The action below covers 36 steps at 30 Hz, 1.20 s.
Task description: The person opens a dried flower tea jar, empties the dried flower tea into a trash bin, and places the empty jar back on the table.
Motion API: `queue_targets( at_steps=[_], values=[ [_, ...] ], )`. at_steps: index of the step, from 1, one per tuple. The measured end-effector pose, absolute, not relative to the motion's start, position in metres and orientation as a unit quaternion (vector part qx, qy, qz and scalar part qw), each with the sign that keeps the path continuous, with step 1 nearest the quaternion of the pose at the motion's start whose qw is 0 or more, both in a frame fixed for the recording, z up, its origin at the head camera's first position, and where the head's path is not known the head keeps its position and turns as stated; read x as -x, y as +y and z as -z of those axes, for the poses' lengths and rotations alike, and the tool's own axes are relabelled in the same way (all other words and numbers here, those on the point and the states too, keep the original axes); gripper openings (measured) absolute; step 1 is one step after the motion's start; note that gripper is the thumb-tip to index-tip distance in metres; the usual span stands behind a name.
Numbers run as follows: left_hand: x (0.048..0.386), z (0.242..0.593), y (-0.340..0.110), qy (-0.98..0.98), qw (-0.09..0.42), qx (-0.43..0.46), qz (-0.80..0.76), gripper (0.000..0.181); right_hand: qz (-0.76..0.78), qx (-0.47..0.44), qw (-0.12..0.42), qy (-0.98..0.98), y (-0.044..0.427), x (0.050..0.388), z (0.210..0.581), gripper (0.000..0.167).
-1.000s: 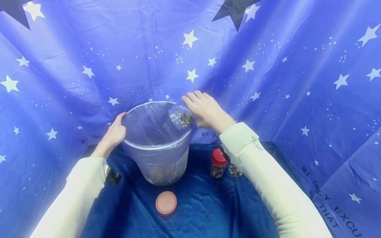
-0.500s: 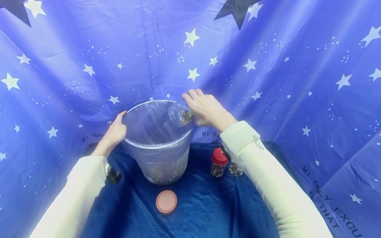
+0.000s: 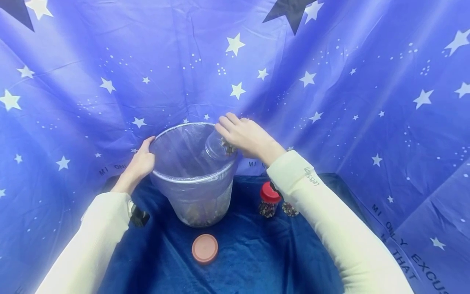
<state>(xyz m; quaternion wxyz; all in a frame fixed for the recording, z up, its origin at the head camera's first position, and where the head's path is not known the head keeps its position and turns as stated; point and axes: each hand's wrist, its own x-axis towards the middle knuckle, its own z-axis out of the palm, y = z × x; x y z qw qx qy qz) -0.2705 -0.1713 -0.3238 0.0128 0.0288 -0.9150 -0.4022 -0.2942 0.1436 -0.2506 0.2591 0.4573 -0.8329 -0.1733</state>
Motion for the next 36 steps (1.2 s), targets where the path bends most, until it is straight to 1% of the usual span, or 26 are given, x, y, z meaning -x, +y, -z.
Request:
queue_targets(
  at_steps=[4, 6, 13, 17, 20, 24, 26, 32, 36],
  values=[
    [0.27, 0.324, -0.172, -0.916, 0.013, -0.029, 0.4, 0.067, 0.196, -0.457, 0.237, -0.835, 0.141, 0.293, 0.252, 0.081],
    [0.271, 0.324, -0.172, -0.916, 0.014, -0.029, 0.401, 0.068, 0.194, -0.455, 0.233, -0.837, 0.14, 0.293, 0.253, 0.082],
    [0.271, 0.325, -0.172, -0.916, 0.018, -0.03, 0.4, 0.068, 0.157, -0.454, 0.24, -0.844, 0.14, 0.295, 0.255, 0.072],
    [0.271, 0.325, -0.172, -0.916, 0.018, -0.031, 0.401, 0.068, 0.139, -0.445, 0.23, -0.854, 0.141, 0.295, 0.255, 0.072],
    [0.272, 0.325, -0.172, -0.915, 0.016, -0.032, 0.402, 0.068, 0.101, -0.435, 0.217, -0.868, 0.144, 0.296, 0.254, 0.07],
    [0.272, 0.325, -0.171, -0.915, 0.015, -0.032, 0.402, 0.068, 0.041, -0.424, 0.216, -0.879, 0.15, 0.296, 0.249, 0.064],
    [0.272, 0.324, -0.171, -0.915, 0.015, -0.033, 0.403, 0.068, 0.022, -0.411, 0.214, -0.886, 0.151, 0.296, 0.244, 0.064],
    [0.272, 0.324, -0.173, -0.914, 0.012, -0.035, 0.404, 0.068, -0.022, -0.349, 0.168, -0.922, 0.146, 0.294, 0.237, 0.089],
    [0.271, 0.324, -0.172, -0.914, 0.014, -0.034, 0.404, 0.068, -0.049, -0.333, 0.16, -0.928, 0.143, 0.294, 0.239, 0.095]
  ],
)
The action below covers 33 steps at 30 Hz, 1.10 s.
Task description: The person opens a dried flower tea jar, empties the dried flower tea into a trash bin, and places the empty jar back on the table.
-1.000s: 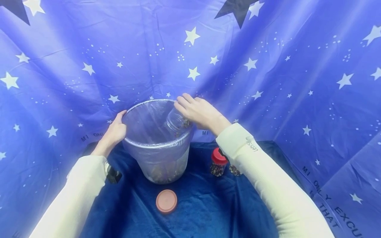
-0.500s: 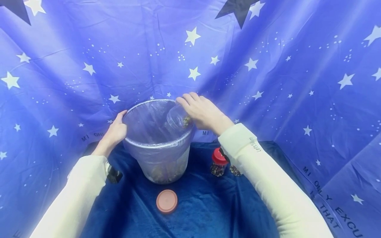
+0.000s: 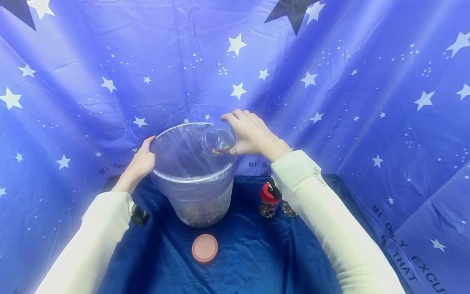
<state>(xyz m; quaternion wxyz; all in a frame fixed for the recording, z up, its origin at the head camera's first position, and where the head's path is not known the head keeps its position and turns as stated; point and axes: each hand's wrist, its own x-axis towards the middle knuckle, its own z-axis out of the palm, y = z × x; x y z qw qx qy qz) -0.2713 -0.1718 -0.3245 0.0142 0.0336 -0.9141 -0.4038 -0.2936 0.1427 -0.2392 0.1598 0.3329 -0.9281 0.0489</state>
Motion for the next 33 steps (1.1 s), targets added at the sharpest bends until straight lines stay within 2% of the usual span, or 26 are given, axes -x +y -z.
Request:
queue_targets(
  at_steps=[8, 22, 33],
  values=[
    [0.271, 0.324, -0.172, -0.912, 0.015, -0.034, 0.408, 0.068, -0.132, -0.267, 0.128, -0.946, 0.133, 0.292, 0.237, 0.096],
    [0.271, 0.326, -0.172, -0.912, 0.02, -0.036, 0.407, 0.067, -0.127, -0.193, 0.101, -0.968, 0.126, 0.298, 0.241, 0.089],
    [0.27, 0.324, -0.171, -0.912, 0.019, -0.036, 0.408, 0.068, -0.07, -0.21, 0.087, -0.971, 0.115, 0.299, 0.244, 0.082]
  ],
)
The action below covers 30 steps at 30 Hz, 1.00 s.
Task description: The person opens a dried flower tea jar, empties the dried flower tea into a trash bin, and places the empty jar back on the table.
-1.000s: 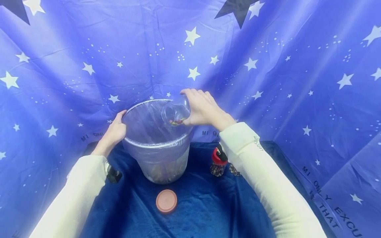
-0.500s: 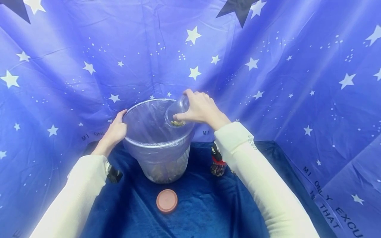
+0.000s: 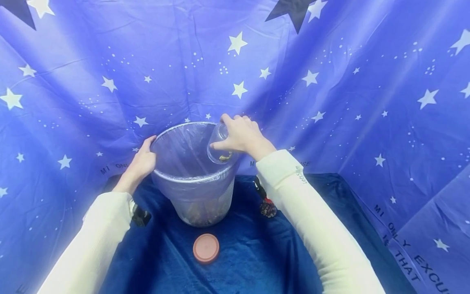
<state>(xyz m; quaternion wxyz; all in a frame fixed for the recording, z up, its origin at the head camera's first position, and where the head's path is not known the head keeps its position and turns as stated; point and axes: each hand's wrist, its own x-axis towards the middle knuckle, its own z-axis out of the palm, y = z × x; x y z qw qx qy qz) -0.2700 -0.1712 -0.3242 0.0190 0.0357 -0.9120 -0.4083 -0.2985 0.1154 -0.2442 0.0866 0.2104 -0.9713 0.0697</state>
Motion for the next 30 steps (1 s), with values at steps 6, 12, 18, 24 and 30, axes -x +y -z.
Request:
queue_targets(
  at_steps=[6, 12, 18, 24, 30],
  values=[
    [0.271, 0.325, -0.171, -0.913, 0.021, -0.033, 0.406, 0.068, -0.099, -0.205, 0.074, -0.971, 0.111, 0.297, 0.247, 0.089],
    [0.27, 0.325, -0.172, -0.913, 0.022, -0.035, 0.407, 0.068, -0.098, -0.221, 0.073, -0.968, 0.109, 0.297, 0.25, 0.083],
    [0.27, 0.325, -0.171, -0.911, 0.02, -0.036, 0.411, 0.068, -0.084, -0.254, 0.069, -0.961, 0.107, 0.297, 0.255, 0.085],
    [0.27, 0.325, -0.17, -0.911, 0.021, -0.035, 0.41, 0.068, -0.063, -0.283, 0.073, -0.954, 0.106, 0.295, 0.262, 0.086],
    [0.27, 0.324, -0.171, -0.91, 0.019, -0.036, 0.412, 0.068, -0.056, -0.301, 0.084, -0.948, 0.104, 0.293, 0.265, 0.086]
  ],
)
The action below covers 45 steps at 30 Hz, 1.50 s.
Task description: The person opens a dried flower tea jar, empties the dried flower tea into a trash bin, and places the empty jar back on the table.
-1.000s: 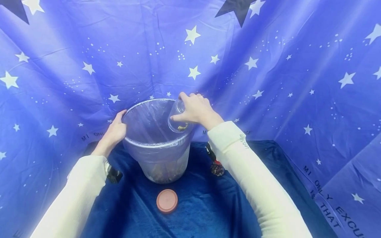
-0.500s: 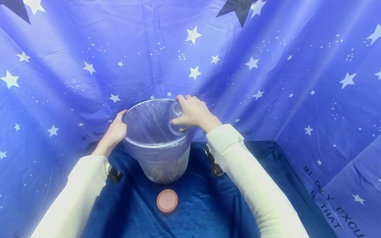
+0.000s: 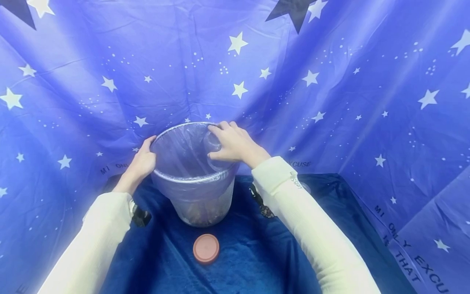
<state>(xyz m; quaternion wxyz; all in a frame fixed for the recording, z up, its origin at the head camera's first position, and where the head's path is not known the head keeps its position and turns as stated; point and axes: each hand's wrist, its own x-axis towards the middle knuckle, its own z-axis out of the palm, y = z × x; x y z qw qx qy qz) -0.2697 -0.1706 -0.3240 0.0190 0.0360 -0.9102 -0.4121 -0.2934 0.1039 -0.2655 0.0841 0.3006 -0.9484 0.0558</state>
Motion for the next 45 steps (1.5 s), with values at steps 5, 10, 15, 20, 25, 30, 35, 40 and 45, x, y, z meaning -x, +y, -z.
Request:
queue_targets(
  at_steps=[5, 10, 15, 20, 25, 30, 35, 40, 45],
  values=[
    [0.269, 0.324, -0.171, -0.909, 0.015, -0.038, 0.415, 0.068, -0.068, -0.31, 0.091, -0.944, 0.102, 0.291, 0.265, 0.085],
    [0.269, 0.325, -0.17, -0.909, 0.015, -0.036, 0.414, 0.068, -0.085, -0.309, 0.104, -0.942, 0.104, 0.29, 0.263, 0.085],
    [0.269, 0.325, -0.171, -0.909, 0.016, -0.038, 0.415, 0.068, -0.092, -0.306, 0.104, -0.942, 0.104, 0.29, 0.263, 0.085],
    [0.27, 0.325, -0.17, -0.908, 0.015, -0.038, 0.416, 0.068, -0.074, -0.302, 0.09, -0.946, 0.105, 0.29, 0.263, 0.086],
    [0.27, 0.325, -0.17, -0.907, 0.014, -0.038, 0.419, 0.067, -0.076, -0.294, 0.077, -0.95, 0.108, 0.29, 0.261, 0.088],
    [0.269, 0.325, -0.171, -0.907, 0.017, -0.04, 0.419, 0.067, -0.094, -0.295, 0.077, -0.948, 0.112, 0.29, 0.258, 0.086],
    [0.269, 0.325, -0.172, -0.908, 0.02, -0.041, 0.416, 0.067, -0.115, -0.295, 0.079, -0.945, 0.114, 0.291, 0.258, 0.087],
    [0.269, 0.324, -0.172, -0.909, 0.016, -0.041, 0.414, 0.067, -0.14, -0.298, 0.073, -0.941, 0.119, 0.292, 0.26, 0.087],
    [0.27, 0.325, -0.172, -0.909, 0.019, -0.039, 0.414, 0.068, -0.17, -0.287, 0.076, -0.94, 0.127, 0.291, 0.26, 0.081]
  ],
)
